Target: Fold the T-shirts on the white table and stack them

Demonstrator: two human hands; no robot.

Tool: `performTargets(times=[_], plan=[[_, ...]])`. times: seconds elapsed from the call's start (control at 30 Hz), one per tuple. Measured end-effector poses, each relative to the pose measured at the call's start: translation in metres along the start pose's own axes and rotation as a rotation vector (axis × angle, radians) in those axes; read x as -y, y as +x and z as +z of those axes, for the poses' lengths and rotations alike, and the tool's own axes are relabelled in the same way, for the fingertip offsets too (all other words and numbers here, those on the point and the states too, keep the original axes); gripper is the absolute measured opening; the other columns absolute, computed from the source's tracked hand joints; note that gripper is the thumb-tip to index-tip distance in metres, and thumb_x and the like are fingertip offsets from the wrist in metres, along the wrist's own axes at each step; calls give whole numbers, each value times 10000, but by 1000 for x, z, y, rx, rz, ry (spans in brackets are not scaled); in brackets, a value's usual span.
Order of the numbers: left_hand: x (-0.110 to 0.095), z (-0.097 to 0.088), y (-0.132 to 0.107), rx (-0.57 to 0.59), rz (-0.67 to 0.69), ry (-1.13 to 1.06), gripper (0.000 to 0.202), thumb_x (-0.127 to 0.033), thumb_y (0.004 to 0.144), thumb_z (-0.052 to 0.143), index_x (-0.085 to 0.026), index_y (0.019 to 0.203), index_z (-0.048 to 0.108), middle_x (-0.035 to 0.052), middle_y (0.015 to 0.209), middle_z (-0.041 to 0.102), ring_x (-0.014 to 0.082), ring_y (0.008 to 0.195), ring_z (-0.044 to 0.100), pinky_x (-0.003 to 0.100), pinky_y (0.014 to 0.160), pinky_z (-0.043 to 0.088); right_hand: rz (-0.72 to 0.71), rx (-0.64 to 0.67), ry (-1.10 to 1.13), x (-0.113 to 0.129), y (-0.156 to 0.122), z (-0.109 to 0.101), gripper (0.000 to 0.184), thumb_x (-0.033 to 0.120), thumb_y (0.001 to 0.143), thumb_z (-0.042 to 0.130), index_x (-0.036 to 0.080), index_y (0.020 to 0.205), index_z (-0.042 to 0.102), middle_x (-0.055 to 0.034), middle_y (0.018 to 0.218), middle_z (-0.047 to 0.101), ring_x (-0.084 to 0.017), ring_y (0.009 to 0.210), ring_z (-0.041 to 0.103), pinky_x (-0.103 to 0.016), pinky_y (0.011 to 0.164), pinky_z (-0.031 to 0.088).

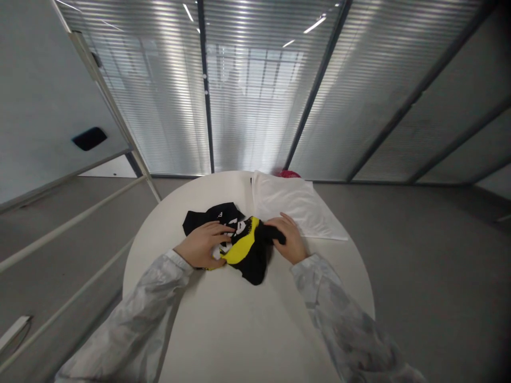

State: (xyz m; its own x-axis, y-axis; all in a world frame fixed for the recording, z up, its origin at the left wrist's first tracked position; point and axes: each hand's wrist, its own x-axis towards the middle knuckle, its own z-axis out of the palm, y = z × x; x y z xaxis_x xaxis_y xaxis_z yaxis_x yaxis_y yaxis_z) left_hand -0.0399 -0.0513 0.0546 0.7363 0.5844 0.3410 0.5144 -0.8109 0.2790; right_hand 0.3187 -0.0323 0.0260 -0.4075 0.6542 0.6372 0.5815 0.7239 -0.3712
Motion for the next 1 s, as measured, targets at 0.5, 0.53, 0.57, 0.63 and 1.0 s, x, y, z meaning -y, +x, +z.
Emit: performTargets(times=[0.5,0.53,0.57,0.63,1.0], plan=[[16,16,0,-189,-378,167,255,-342,1129,496,-243,1192,722,101,1167,760,277,1059,739,415,945,596,-106,279,-126,34,10,15,770,355,995,737,270,1698,436,-129,1693,541,-321,1565,516,-611,1366,341],[16,17,0,-184,-355,139,287,-342,1146,457,-243,1177,725,100,1164,769,266,1051,744,411,948,598,-101,294,-133,34,11,18,754,339,991,747,272,1685,460,-126,1637,601,-315,1519,566,-610,1359,356],[16,17,0,-182,-326,112,294,-354,1149,457,-244,1172,729,101,1184,777,261,1068,748,414,970,599,-96,308,-138,33,11,21,707,317,989,751,275,1652,509,-119,1562,664,-308,1458,618,-612,1349,373],[17,17,-1,-162,-219,62,289,-452,1101,586,-245,1240,732,121,1308,771,285,1192,739,455,1076,581,-97,322,-140,32,11,23,545,274,984,751,273,1519,645,-105,1396,758,-300,1334,693,-621,1330,399],[9,23,1,-50,-9,69,785,-741,873,816,-233,1453,670,197,1676,551,387,1535,557,625,1356,311,110,-14,247,19,0,24,269,198,982,613,320,1135,797,-10,1062,853,-260,1051,822,-543,1331,447]])
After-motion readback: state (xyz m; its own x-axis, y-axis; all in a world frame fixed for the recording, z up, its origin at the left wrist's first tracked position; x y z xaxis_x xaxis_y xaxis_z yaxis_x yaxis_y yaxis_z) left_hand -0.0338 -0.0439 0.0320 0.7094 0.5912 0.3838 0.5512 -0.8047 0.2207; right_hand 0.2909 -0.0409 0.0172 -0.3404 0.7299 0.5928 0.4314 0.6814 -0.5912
